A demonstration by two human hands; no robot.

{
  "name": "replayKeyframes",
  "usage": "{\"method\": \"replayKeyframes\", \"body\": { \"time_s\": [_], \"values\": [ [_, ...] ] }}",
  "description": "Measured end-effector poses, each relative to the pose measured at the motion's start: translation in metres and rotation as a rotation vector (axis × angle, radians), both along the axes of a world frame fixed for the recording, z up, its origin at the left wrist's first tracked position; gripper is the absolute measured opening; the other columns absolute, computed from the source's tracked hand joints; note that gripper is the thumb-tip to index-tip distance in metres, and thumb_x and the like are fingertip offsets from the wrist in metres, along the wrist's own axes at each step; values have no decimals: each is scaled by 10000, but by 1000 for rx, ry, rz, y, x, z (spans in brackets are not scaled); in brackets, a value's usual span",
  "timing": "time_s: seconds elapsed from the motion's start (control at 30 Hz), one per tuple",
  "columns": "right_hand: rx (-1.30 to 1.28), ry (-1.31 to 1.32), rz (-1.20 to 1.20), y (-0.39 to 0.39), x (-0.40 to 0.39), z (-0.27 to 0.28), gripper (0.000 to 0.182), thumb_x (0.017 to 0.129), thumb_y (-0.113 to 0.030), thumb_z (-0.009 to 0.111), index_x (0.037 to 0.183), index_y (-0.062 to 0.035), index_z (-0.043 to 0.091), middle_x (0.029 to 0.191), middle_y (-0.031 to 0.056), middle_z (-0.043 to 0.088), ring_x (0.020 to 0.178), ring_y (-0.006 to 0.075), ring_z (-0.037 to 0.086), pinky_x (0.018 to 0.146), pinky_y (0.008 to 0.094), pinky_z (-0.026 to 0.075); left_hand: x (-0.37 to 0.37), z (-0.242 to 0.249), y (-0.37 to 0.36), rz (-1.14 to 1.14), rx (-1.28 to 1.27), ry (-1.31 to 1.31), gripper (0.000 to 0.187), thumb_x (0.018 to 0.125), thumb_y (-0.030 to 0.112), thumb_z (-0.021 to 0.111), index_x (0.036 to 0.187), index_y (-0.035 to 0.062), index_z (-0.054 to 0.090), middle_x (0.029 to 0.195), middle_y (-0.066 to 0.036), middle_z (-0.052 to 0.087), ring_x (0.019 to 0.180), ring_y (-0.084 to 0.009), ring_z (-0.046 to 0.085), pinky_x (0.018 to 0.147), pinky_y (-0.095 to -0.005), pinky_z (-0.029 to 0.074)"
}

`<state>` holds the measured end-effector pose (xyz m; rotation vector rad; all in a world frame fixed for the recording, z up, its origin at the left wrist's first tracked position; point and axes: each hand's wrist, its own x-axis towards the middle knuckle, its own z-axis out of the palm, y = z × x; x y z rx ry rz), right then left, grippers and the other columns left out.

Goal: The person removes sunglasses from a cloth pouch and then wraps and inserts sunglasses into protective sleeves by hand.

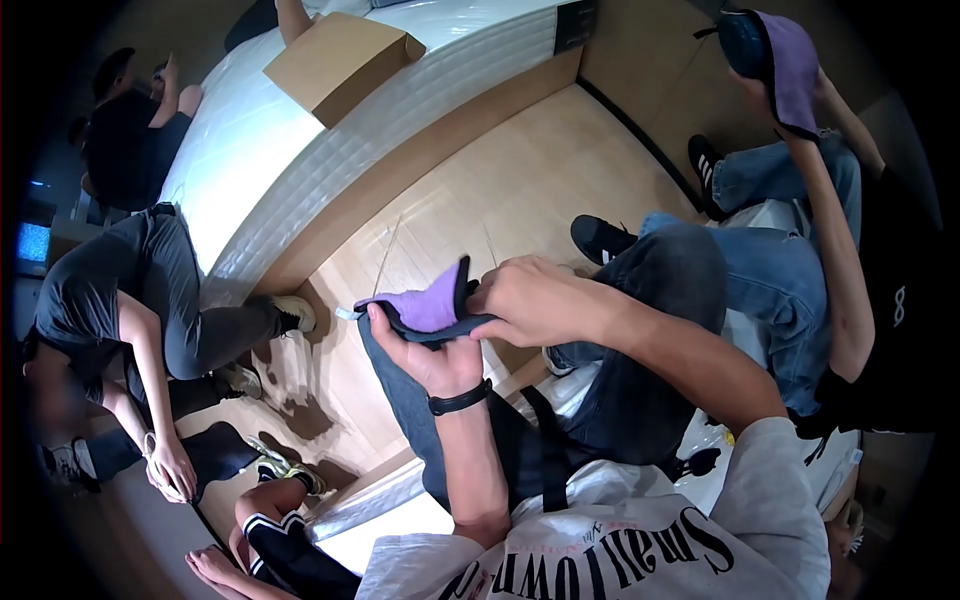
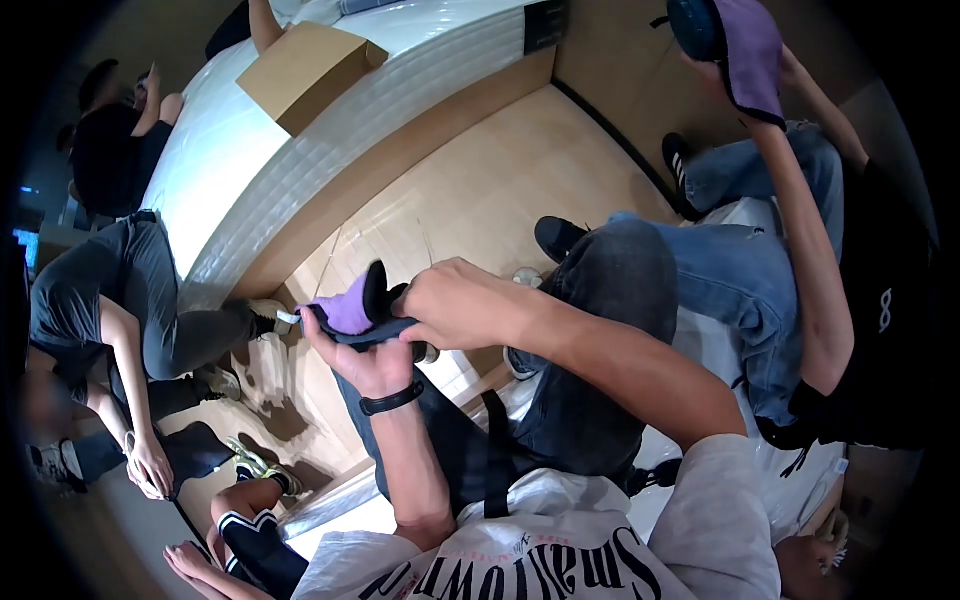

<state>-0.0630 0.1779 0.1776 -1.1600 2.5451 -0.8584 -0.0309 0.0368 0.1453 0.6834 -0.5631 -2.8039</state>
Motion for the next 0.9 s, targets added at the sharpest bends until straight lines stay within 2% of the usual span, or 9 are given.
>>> {"method": "replayKeyframes", "body": {
  "time_s": [0.1,0.23,0.47,0.53,0.57,0.63,0.73,0.87,0.9],
  "values": [
    [-69,-38,5,0,1,1,191,731,-200,672,821,-37,630,805,110,636,819,297,589,778,389,444,2,3,1,162,-113,-29,363,801,505,576,839,150,511,732,-11,531,685,-160,515,650,-303,433],
    [-104,-5,32,1,-1,5,190,661,-140,705,813,-45,642,798,91,637,840,267,581,811,372,433,7,7,-6,109,-85,-7,375,801,503,562,792,137,482,685,-31,502,653,-168,495,604,-311,426],
    [-472,17,-137,10,-15,18,190,638,-71,715,813,-30,654,802,74,637,815,248,579,743,318,471,2,22,1,174,-213,-30,354,823,478,548,850,127,505,746,-27,533,725,-182,541,679,-334,455],
    [-541,-22,-363,16,-15,20,163,663,-55,702,812,-20,646,801,86,633,750,237,585,716,306,472,7,22,2,50,-211,71,371,860,478,516,947,117,525,834,-26,569,793,-186,567,752,-358,469],
    [-623,-14,-411,18,-13,20,133,683,-30,683,807,-8,640,788,82,628,714,184,593,670,269,462,7,22,5,28,-291,60,385,873,468,512,1001,104,517,884,-34,575,815,-187,571,777,-361,470],
    [-614,14,-506,25,-1,25,129,684,-17,666,810,-12,639,781,83,625,701,182,592,651,260,458,8,27,9,-33,-524,147,425,885,386,564,1147,65,468,1005,-69,580,893,-184,576,843,-351,462],
    [-669,50,-662,33,32,20,159,673,21,643,828,-9,627,788,68,612,693,146,576,628,240,440,13,72,20,-237,-1036,321,499,807,231,694,1191,21,454,992,-90,577,887,-152,568,788,-300,478],
    [-790,111,-733,50,113,-4,142,687,53,617,821,8,620,820,117,625,722,206,585,666,270,460,6,138,15,-517,-1756,1002,494,710,204,724,1154,108,529,787,-82,623,702,-229,626,664,-319,504],
    [-673,168,-727,56,138,-5,98,725,44,614,817,14,610,823,116,608,748,195,571,684,268,451,9,157,16,-415,-2033,1101,484,706,224,713,1148,137,535,731,-63,608,665,-241,618,593,-331,487]
  ]
}}
